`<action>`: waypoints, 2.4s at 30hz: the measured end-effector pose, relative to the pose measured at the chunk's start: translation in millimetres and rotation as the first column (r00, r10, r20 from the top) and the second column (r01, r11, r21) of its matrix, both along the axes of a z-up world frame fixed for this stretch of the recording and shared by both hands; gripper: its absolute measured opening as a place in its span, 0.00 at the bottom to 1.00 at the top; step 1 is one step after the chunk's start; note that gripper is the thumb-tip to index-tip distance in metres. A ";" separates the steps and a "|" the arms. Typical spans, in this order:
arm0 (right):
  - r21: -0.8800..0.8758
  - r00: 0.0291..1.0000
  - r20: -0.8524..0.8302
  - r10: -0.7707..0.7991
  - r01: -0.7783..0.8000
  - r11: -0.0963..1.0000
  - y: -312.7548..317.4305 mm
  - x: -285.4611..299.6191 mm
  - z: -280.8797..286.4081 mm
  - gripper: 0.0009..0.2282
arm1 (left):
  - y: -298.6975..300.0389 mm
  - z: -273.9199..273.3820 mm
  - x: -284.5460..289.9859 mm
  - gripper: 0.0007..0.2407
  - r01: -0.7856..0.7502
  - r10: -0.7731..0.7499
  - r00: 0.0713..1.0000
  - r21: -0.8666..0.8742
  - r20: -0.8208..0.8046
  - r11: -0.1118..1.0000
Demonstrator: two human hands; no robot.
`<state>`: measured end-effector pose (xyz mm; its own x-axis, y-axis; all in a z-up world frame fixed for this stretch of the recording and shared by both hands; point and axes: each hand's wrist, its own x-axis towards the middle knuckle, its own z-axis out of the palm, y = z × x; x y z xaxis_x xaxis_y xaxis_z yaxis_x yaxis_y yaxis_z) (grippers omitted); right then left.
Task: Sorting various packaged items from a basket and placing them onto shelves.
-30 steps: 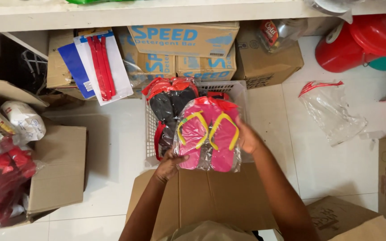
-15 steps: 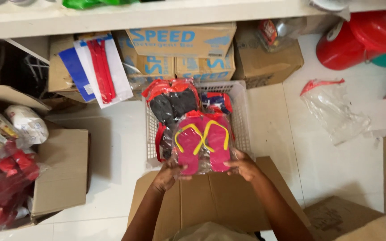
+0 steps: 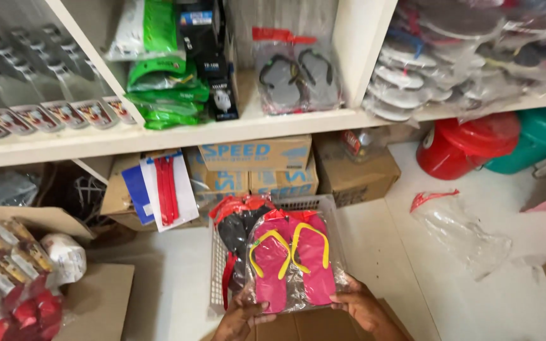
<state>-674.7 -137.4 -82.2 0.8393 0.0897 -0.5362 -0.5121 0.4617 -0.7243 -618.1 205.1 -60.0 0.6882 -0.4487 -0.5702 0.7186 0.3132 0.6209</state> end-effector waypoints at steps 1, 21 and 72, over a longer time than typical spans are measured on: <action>0.000 1.000 -0.002 -0.013 0.013 1.000 -2.2 1.9 5.0 0.33 | 0.6 2.1 1.8 0.35 -0.001 0.003 1.000 -0.073 0.022 0.997; -0.211 0.979 0.198 -0.053 0.096 0.973 -24.4 26.4 117.6 0.23 | -19.2 141.5 26.5 0.27 -0.051 0.056 0.982 -0.028 0.182 0.998; -0.088 0.704 0.459 -0.542 0.643 0.761 -62.6 413.4 218.7 0.12 | -185.9 192.3 452.9 0.21 -0.298 0.276 0.777 -0.056 0.566 0.953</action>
<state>-261.3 -200.0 136.6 0.8104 -0.5778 -0.0972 0.1544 0.3706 -0.9159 -165.2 19.2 132.3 0.9845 -0.1665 -0.0545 0.1207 0.4192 0.8998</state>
